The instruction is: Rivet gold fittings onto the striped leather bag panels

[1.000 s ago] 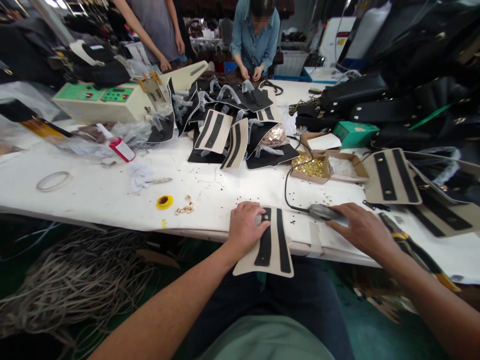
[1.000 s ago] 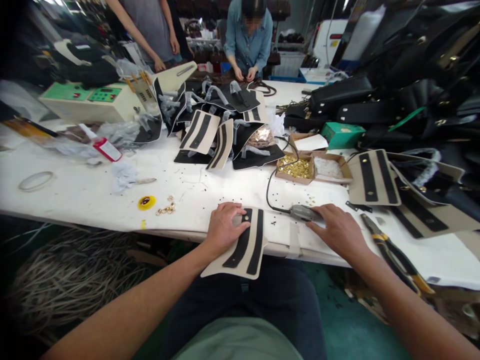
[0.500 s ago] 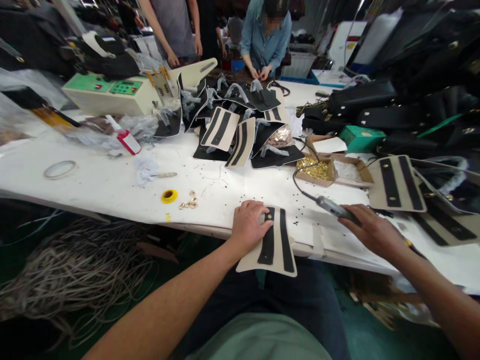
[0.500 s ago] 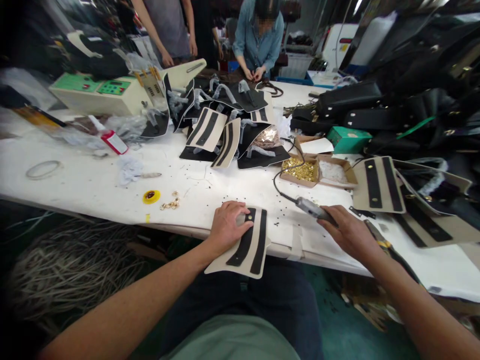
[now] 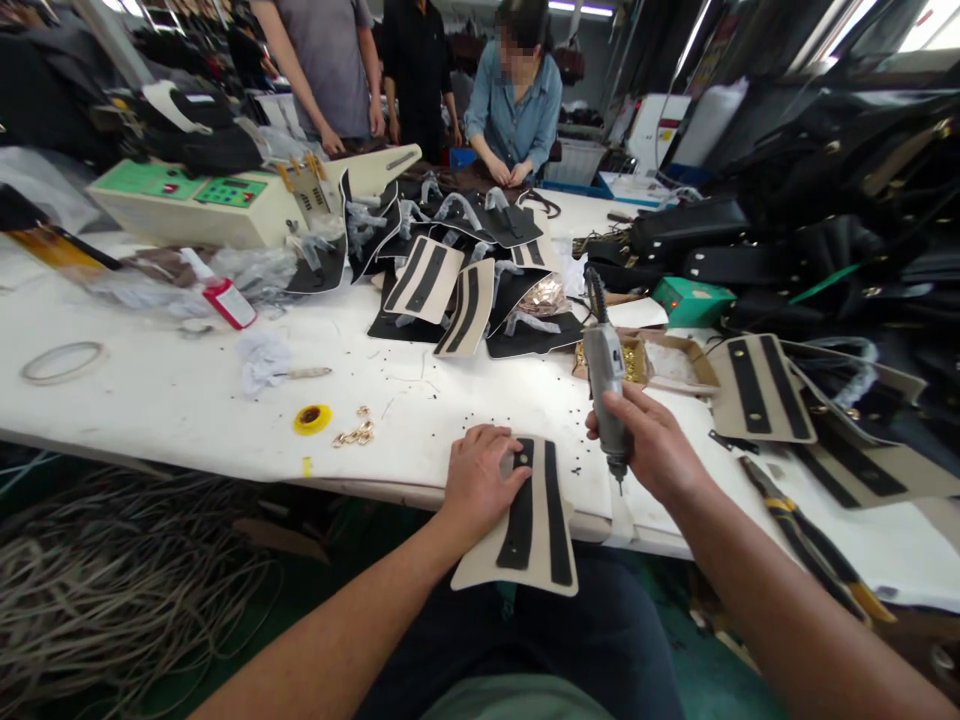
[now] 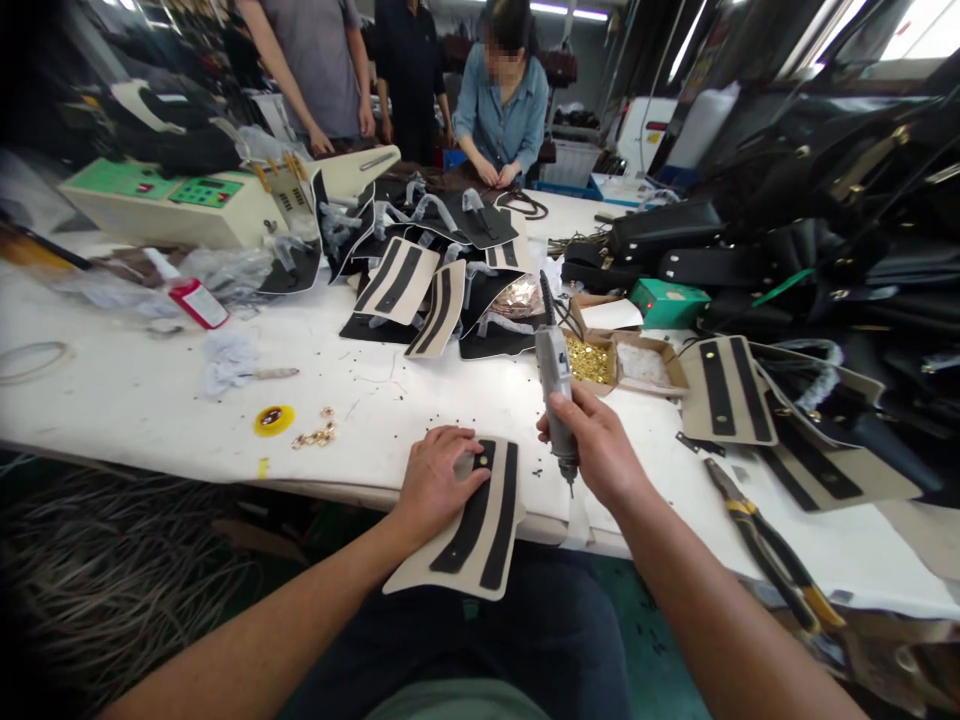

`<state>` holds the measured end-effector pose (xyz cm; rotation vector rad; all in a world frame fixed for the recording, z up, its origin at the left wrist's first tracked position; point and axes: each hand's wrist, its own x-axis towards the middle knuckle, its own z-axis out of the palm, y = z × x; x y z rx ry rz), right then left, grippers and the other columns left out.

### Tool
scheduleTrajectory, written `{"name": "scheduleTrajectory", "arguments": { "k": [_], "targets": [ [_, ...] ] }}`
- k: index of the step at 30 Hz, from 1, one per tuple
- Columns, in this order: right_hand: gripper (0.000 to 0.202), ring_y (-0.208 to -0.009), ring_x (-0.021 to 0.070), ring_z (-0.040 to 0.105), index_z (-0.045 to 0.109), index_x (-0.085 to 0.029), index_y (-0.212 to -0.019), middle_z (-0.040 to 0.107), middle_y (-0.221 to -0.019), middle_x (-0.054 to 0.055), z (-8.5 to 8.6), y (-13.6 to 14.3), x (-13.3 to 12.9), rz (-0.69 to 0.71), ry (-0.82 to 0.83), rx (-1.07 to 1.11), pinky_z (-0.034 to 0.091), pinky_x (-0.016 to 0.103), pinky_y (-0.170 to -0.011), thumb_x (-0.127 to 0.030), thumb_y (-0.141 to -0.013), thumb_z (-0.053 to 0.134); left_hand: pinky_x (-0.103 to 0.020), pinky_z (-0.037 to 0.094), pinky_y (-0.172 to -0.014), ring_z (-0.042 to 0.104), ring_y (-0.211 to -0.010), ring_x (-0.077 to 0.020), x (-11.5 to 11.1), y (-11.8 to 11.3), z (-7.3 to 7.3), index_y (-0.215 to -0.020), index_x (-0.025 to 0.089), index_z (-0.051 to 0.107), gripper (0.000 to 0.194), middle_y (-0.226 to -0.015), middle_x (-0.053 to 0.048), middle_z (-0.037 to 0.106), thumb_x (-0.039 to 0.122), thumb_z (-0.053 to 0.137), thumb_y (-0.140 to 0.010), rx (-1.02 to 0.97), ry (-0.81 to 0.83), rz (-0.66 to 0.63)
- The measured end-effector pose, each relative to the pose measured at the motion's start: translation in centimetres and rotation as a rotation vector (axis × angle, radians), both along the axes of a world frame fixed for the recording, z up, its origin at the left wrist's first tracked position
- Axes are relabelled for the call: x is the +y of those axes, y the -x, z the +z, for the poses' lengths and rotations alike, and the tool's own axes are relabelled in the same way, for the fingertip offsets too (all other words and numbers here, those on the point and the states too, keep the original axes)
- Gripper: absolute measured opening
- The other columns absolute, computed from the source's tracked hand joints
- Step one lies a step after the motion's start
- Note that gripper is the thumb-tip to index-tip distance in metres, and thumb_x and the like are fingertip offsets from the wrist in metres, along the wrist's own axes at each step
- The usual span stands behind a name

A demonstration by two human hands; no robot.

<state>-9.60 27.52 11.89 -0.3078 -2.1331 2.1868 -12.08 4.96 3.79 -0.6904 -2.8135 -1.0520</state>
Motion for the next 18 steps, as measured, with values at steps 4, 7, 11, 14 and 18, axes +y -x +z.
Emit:
{"name": "scheduleTrajectory", "arguments": {
  "k": [4, 7, 11, 14, 18],
  "targets": [
    [0.032, -0.073, 0.0183, 0.065, 0.063, -0.021, -0.095, 0.069, -0.081, 0.003, -0.4, 0.6, -1.0, 0.001, -0.018, 0.015, 0.046, 0.027, -0.059, -0.053, -0.089, 0.066, -0.045, 0.038, -0.1, 0.05, -0.125, -0.025, 0.0, 0.0, 0.0, -0.102, 0.029, 0.067, 0.025, -0.125, 0.003, 0.066, 0.031, 0.078, -0.08, -0.002, -0.004, 0.003],
    [0.032, -0.073, 0.0185, 0.064, 0.063, -0.021, -0.094, 0.069, -0.081, 0.004, -0.5, 0.7, -1.1, -0.008, -0.015, 0.018, 0.046, 0.027, -0.059, -0.052, -0.089, 0.066, -0.045, 0.038, -0.101, 0.048, -0.127, -0.0254, 0.0, 0.0, 0.0, -0.103, 0.029, 0.068, 0.026, -0.126, 0.003, 0.066, 0.031, 0.079, -0.08, -0.004, -0.005, 0.003],
    [0.032, -0.066, 0.0169, 0.061, 0.062, -0.019, -0.089, 0.066, -0.075, 0.003, -0.4, 0.8, -1.4, -0.027, 0.018, 0.024, 0.044, 0.027, -0.054, -0.05, -0.086, 0.07, -0.044, 0.038, -0.1, 0.049, -0.125, -0.0244, -0.1, 0.0, 0.0, -0.102, 0.029, 0.068, 0.026, -0.124, 0.003, 0.066, 0.03, 0.079, -0.079, 0.008, -0.009, 0.003],
    [0.033, -0.056, 0.0114, 0.051, 0.063, -0.02, -0.095, 0.057, -0.068, -0.002, 0.2, 0.8, -2.1, -0.069, 0.184, 0.108, 0.042, 0.025, -0.05, -0.043, -0.078, 0.08, -0.043, 0.039, -0.099, 0.05, -0.124, -0.0242, -0.1, 0.0, 0.0, -0.102, 0.028, 0.068, 0.026, -0.124, 0.003, 0.066, 0.032, 0.079, -0.079, 0.007, -0.004, 0.007],
    [0.033, -0.056, 0.0094, 0.05, 0.064, -0.019, -0.092, 0.051, -0.068, -0.005, 1.0, 1.1, -3.7, -0.164, 0.34, 0.236, 0.047, 0.025, -0.055, -0.037, -0.074, 0.084, -0.043, 0.038, -0.099, 0.05, -0.125, -0.0237, 0.0, -0.1, -0.1, -0.102, 0.028, 0.068, 0.026, -0.125, 0.002, 0.066, 0.034, 0.079, -0.078, -0.001, 0.006, 0.002]
  ]
}}
